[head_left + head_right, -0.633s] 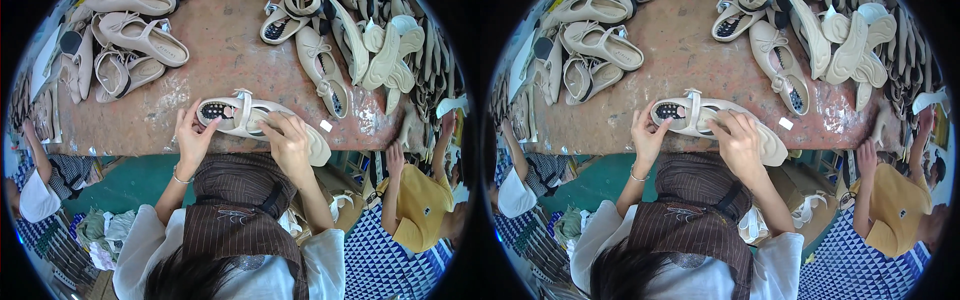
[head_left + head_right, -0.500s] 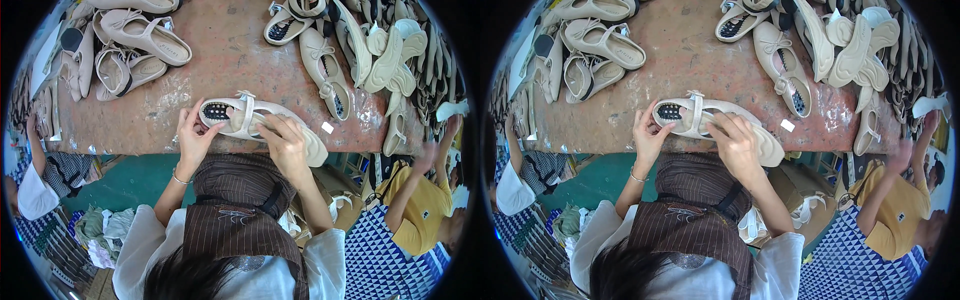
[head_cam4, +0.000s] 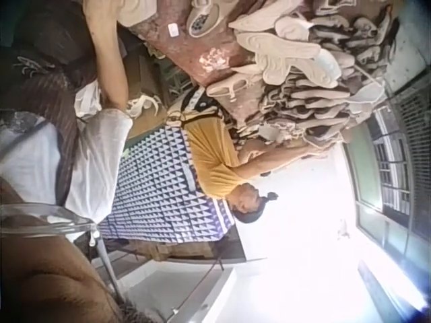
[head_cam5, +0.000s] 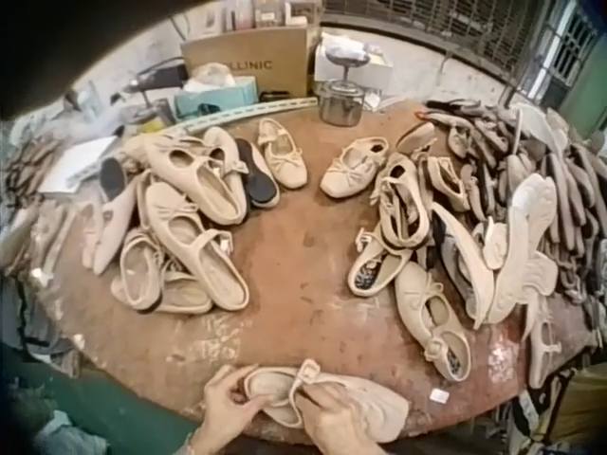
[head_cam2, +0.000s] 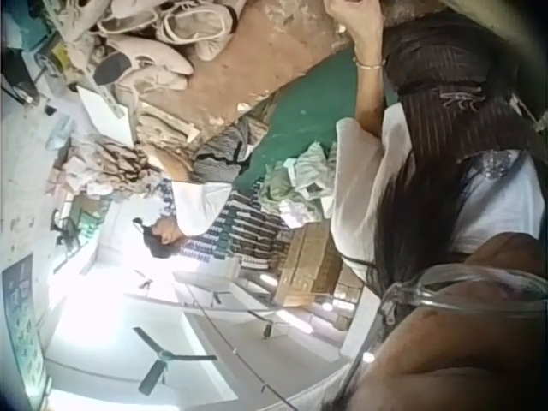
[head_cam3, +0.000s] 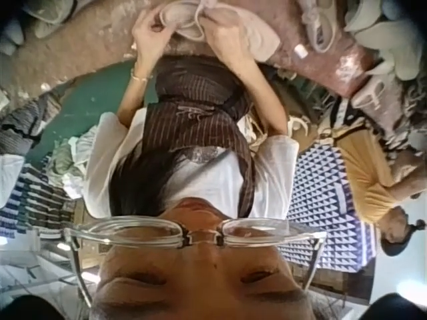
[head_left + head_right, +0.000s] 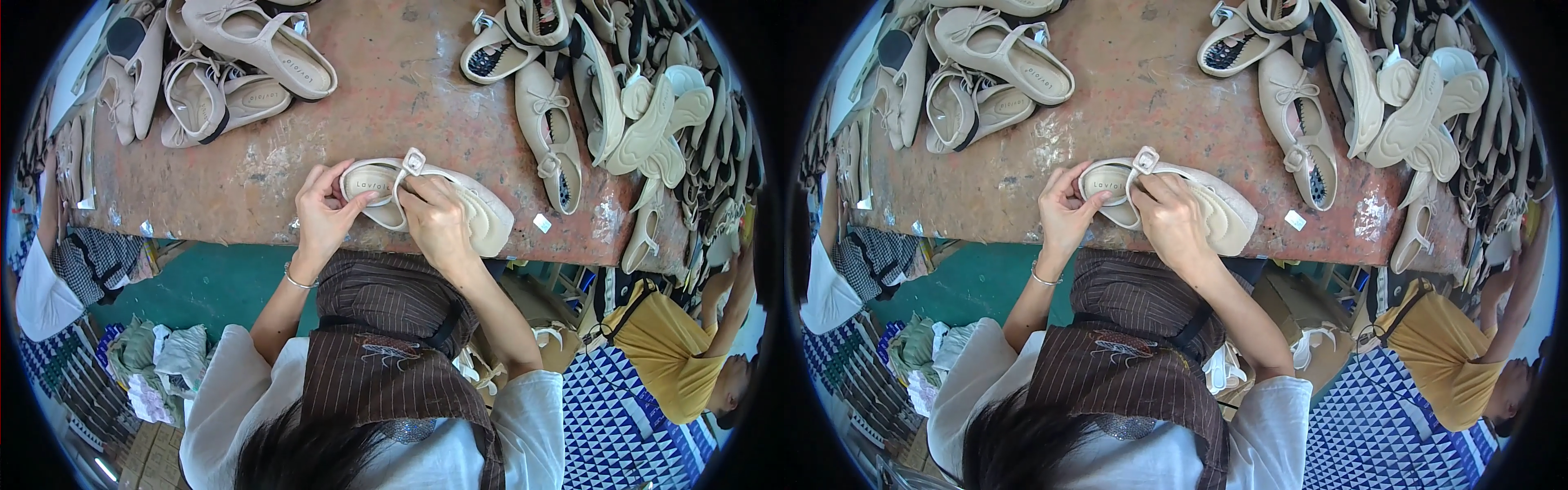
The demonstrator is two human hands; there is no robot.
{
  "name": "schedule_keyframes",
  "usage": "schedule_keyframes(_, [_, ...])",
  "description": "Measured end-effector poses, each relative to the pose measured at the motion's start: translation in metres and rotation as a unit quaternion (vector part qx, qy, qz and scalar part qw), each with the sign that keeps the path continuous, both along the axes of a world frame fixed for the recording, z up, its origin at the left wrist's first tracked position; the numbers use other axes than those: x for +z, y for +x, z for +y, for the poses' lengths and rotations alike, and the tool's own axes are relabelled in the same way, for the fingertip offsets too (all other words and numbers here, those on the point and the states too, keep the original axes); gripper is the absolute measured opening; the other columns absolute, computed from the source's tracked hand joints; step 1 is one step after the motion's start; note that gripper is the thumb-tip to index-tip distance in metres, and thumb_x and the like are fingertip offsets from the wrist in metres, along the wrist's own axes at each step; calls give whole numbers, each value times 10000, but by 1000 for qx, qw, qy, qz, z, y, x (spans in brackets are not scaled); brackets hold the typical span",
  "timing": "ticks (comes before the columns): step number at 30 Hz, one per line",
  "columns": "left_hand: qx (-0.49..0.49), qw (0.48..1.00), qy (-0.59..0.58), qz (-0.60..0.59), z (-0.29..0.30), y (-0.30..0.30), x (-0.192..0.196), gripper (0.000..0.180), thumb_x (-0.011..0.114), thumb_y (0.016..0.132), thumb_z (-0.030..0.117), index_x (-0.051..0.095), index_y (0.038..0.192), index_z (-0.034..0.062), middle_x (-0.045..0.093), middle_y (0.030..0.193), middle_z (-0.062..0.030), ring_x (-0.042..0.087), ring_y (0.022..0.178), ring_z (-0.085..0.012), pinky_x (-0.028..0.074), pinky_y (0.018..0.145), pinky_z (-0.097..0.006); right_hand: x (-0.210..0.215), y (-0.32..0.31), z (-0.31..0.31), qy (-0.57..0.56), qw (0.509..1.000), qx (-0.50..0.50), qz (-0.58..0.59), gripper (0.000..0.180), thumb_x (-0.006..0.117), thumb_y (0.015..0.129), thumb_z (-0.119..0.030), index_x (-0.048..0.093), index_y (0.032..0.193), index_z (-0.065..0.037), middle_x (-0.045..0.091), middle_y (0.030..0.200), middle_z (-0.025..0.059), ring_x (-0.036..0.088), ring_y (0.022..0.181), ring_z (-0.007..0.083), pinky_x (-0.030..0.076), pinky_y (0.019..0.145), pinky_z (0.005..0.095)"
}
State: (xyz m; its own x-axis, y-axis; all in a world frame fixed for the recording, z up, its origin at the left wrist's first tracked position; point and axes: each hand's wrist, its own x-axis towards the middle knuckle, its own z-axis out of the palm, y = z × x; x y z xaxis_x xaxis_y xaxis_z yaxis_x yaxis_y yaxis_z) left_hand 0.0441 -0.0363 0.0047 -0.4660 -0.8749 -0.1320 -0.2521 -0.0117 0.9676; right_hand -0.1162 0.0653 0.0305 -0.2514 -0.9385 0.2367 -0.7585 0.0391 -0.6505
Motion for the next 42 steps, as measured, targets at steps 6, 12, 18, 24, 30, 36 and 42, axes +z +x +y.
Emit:
schedule_keyframes(6, [46, 995, 47, -79, -5, -12, 7, 327, 856, 734, 20, 699, 1015, -38, 582, 770, 18, 508, 645, -29, 419, 528, -196, -4, -1, 1, -19, 996, 52, 70, 322, 677, 691, -56, 690, 996, 47, 626, 1012, 121, 615, 939, 285, 516, 842, 397])
schedule_keyframes(12, [51, 973, 218, -58, -18, -10, 20, 194, 778, 813, 21, 698, 982, -29, 625, 704, -12, 486, 568, -50, 399, 502, -237, -1, -10, 8, 21, 990, 110, 89, 425, 685, 699, -112, 664, 1098, 34, 634, 1178, 138, 626, 1051, 275, 512, 874, 391])
schedule_keyframes(18, [29, 993, -27, -110, -12, -12, 4, 74, 688, 844, -7, 675, 916, -23, 621, 680, -85, 488, 519, -99, 401, 489, -281, 7, -22, -8, 118, 961, 249, 15, 683, 805, 645, -194, 602, 1275, -22, 546, 1432, 89, 656, 1069, 248, 527, 922, 380])
schedule_keyframes(24, [10, 992, -26, -123, -20, -10, 5, 21, 672, 856, -10, 661, 873, -14, 616, 663, -80, 477, 520, -96, 384, 487, -279, 22, -6, -4, 145, 970, 181, 71, 531, 753, 715, -190, 666, 1214, -31, 625, 1332, 103, 637, 1135, 261, 475, 1022, 372])
schedule_keyframes(30, [-9, 990, -43, -133, -17, -14, 5, 37, 664, 878, 19, 647, 860, -9, 578, 610, -78, 464, 508, -110, 376, 484, -298, 29, -8, 20, 143, 978, 63, 136, 315, 612, 721, -63, 729, 993, 45, 706, 1130, 136, 598, 1228, 262, 311, 1180, 445])
schedule_keyframes(36, [-176, 938, -140, -265, 39, 1, 36, 139, 706, 832, 141, 597, 799, 62, 621, 601, -133, 632, 537, -337, 488, 503, -441, 47, -49, 32, 74, 937, -287, 186, 385, 679, 819, -70, 647, 1197, -6, 607, 1298, 182, 378, 1385, 422, 288, 1142, 559])
schedule_keyframes(42, [-287, 879, -325, -199, 93, -28, 62, 263, 736, 803, 203, 647, 991, 42, 640, 1114, -150, 596, 1073, -305, 470, 865, -434, 66, -69, 17, 74, 979, -190, -12, 325, 749, 764, -96, 646, 1056, 4, 600, 1013, 208, 564, 1128, 363, 306, 1139, 560])
